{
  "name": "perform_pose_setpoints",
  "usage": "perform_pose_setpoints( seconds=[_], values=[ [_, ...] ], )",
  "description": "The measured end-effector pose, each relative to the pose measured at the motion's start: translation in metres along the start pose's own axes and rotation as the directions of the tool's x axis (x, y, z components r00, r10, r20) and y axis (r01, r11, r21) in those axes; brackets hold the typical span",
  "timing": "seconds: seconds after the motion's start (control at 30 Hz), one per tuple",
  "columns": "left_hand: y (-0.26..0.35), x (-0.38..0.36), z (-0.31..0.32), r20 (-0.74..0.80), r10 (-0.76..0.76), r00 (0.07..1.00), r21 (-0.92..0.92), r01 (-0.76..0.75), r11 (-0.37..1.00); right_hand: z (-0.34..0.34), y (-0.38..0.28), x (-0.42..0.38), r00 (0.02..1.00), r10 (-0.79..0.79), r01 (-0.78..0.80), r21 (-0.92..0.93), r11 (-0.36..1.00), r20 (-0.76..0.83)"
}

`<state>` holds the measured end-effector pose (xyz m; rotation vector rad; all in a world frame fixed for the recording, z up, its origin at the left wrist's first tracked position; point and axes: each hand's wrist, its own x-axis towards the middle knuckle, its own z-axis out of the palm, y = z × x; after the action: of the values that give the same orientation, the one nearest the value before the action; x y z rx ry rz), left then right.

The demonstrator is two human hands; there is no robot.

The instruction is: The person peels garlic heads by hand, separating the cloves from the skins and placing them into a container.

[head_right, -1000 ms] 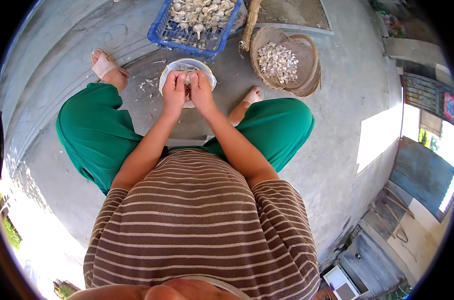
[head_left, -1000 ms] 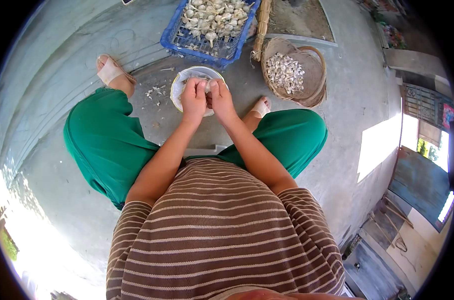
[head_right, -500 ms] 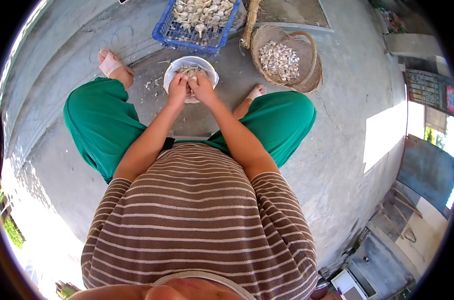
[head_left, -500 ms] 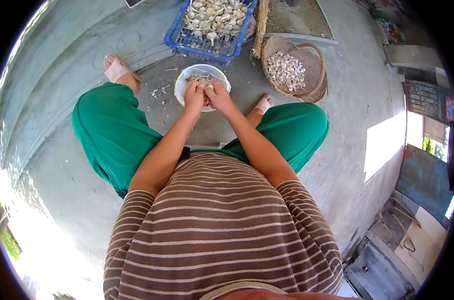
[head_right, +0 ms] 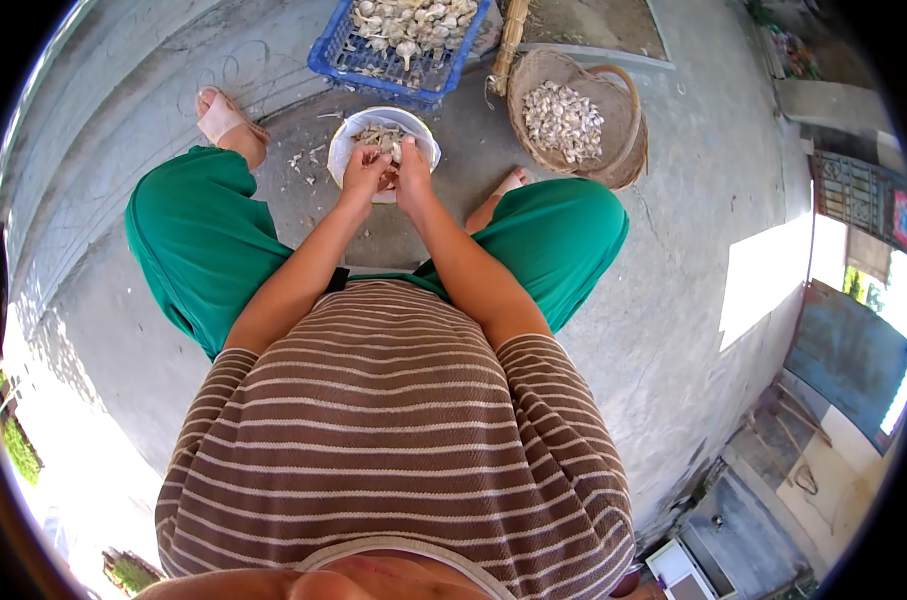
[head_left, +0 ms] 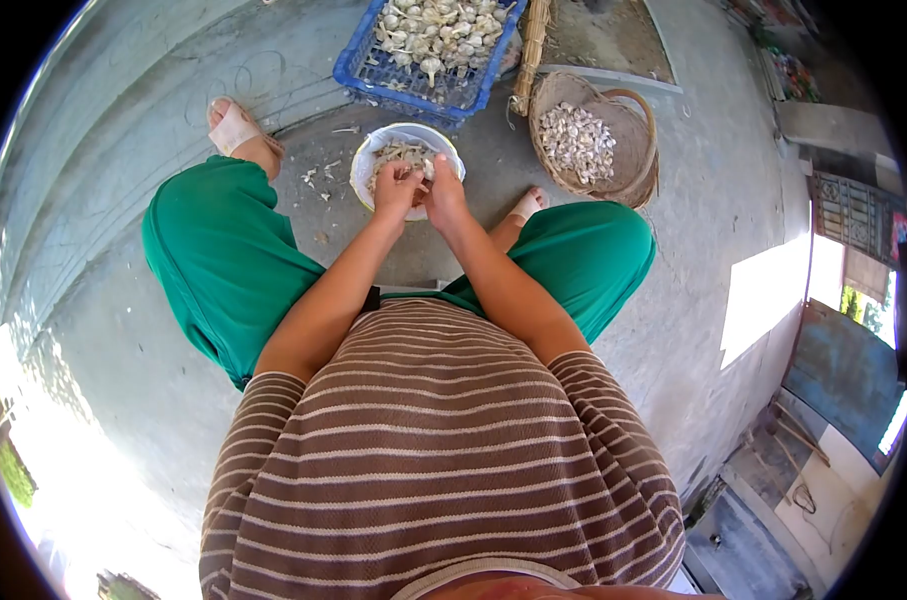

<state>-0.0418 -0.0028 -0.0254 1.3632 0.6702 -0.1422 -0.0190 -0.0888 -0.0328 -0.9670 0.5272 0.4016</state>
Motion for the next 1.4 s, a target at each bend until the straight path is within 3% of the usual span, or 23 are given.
perform_pose_setpoints(
  seconds=[0.07,0.13,0.17,0.2,0.23,0.33,0.47,0.53,0.67,0.73,0.83,0.93,1.07,1.17,1.23,1.27,1.33,1.4],
  values=[
    [0.002,-0.001,-0.001,0.027,-0.046,0.999,-0.069,0.047,0.996,0.006,-0.005,-0.002,0.999,0.040,-0.040,0.022,0.999,-0.018],
    [0.004,0.001,-0.004,0.058,-0.092,0.994,-0.134,0.099,0.986,0.002,-0.004,0.001,0.991,0.131,-0.127,-0.166,0.978,0.015],
    [0.006,0.003,-0.008,0.053,-0.156,0.986,-0.251,0.164,0.954,0.002,-0.001,0.002,0.991,0.135,-0.130,-0.166,0.977,0.015],
    [0.006,0.006,-0.012,0.056,-0.219,0.974,-0.365,0.224,0.904,0.002,0.001,0.003,0.992,0.051,-0.021,-0.253,0.967,0.112],
    [0.006,0.009,-0.014,0.055,-0.221,0.974,-0.365,0.225,0.904,0.001,0.003,0.004,0.977,-0.024,0.094,-0.325,0.941,0.213],
    [0.010,0.010,-0.017,0.034,-0.247,0.968,-0.375,0.242,0.895,0.000,0.006,0.010,0.971,-0.025,0.107,-0.338,0.935,0.239],
    [0.001,0.014,-0.016,0.123,-0.217,0.968,-0.432,0.249,0.867,-0.003,0.008,0.017,0.973,-0.166,0.221,-0.421,0.880,0.163],
    [-0.004,0.016,-0.014,0.181,-0.191,0.965,-0.451,0.254,0.855,-0.001,0.004,0.016,0.941,-0.309,0.333,-0.559,0.759,0.140],
    [-0.009,0.017,-0.013,0.139,-0.176,0.975,-0.394,0.217,0.893,0.000,-0.001,0.015,0.924,-0.350,0.361,-0.640,0.678,0.151],
    [-0.007,0.016,-0.013,0.133,-0.180,0.975,-0.366,0.217,0.905,-0.003,0.000,0.017,0.916,-0.358,0.369,-0.734,0.570,0.182],
    [-0.002,0.012,-0.012,0.069,-0.131,0.989,-0.268,0.144,0.952,-0.006,0.008,0.022,0.859,-0.461,0.446,-0.767,0.462,0.222],
    [0.003,0.010,-0.012,0.039,-0.155,0.987,-0.282,0.160,0.946,-0.006,0.012,0.025,0.893,-0.407,0.400,-0.751,0.526,0.191],
    [0.003,0.012,-0.015,0.038,-0.147,0.988,-0.291,0.151,0.945,-0.002,0.005,0.021,0.890,-0.411,0.397,-0.775,0.492,0.195],
    [0.006,0.012,-0.015,0.049,-0.134,0.990,-0.304,0.143,0.942,-0.007,0.009,0.027,0.884,-0.410,0.417,-0.776,0.473,0.224],
    [0.006,0.010,-0.015,0.056,-0.126,0.990,-0.312,0.137,0.940,-0.008,0.012,0.029,0.825,-0.486,0.514,-0.739,0.435,0.288],
    [0.007,0.011,-0.015,0.067,-0.125,0.990,-0.312,0.140,0.940,-0.009,0.012,0.030,0.824,-0.488,0.515,-0.739,0.434,0.288],
    [0.005,0.013,-0.017,0.078,-0.122,0.989,-0.312,0.141,0.940,-0.007,0.009,0.029,0.883,-0.419,0.441,-0.679,0.587,0.212],
    [0.004,0.015,-0.018,0.098,-0.131,0.987,-0.345,0.157,0.925,-0.004,0.004,0.023,0.857,-0.461,0.479,-0.685,0.549,0.230]
  ],
)
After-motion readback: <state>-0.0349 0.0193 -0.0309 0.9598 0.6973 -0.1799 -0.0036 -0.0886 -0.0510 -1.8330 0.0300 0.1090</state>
